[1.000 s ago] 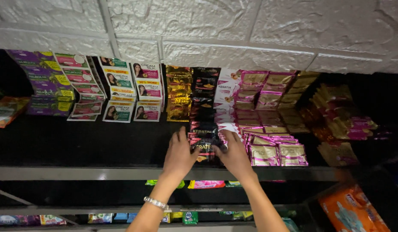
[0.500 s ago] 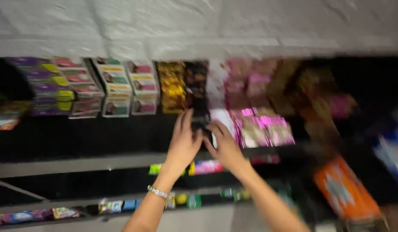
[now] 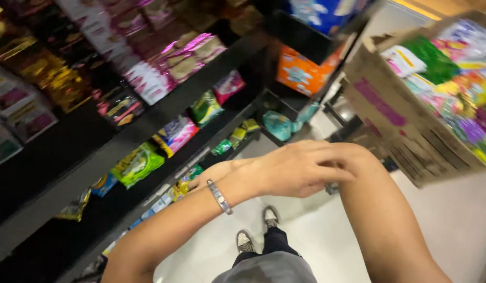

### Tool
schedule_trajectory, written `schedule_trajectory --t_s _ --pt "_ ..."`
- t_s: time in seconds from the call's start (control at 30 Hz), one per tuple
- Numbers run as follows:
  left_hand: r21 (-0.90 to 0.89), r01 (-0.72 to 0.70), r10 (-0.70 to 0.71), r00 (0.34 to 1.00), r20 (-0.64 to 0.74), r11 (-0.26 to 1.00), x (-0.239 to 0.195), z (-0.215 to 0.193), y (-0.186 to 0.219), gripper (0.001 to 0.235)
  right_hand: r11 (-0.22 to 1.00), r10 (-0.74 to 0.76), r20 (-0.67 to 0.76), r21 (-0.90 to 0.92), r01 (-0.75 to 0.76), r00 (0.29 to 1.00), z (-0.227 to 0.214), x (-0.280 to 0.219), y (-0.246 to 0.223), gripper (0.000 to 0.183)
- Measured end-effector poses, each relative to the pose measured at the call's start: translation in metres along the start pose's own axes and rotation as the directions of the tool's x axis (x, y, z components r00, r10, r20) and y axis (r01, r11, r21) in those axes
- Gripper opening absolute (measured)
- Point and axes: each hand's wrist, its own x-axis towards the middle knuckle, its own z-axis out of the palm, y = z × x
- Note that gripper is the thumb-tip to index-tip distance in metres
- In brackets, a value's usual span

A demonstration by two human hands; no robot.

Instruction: Stocking small packets of toiletries onto store shelves from a cardboard box.

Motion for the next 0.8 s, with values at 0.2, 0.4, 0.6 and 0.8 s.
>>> schedule_trajectory --t_s 0.2,0.4,0.6,0.8 --pt "-0.146 -0.280 0.282 0.959 -0.007 0.949 0.050 0.055 0.034 0.046 0.998 0.068 -0.040 -0.014 -0.068 0.997 -0.038 -0.072 -0.018 0.050" --pt "-0.408 -0.283 0.311 0.950 0.001 0.868 0.097 0.111 0.049 0.058 0.994 0.105 -0.035 -0.009 -0.106 0.994 -0.102 -0.177 0.024 0.049" --pt "-0.279 -0.392 0.427 0.901 0.076 0.877 0.159 0.171 0.052 0.027 0.991 0.135 0.003 0.011 -0.135 0.991 -0.145 -0.260 0.025 0.049" --pt "-0.534 -0.321 0.400 0.916 0.035 0.782 0.220 0.243 0.053 0.041 0.987 0.156 0.038 0.032 -0.157 0.987 -0.198 -0.331 0.022 0.048"
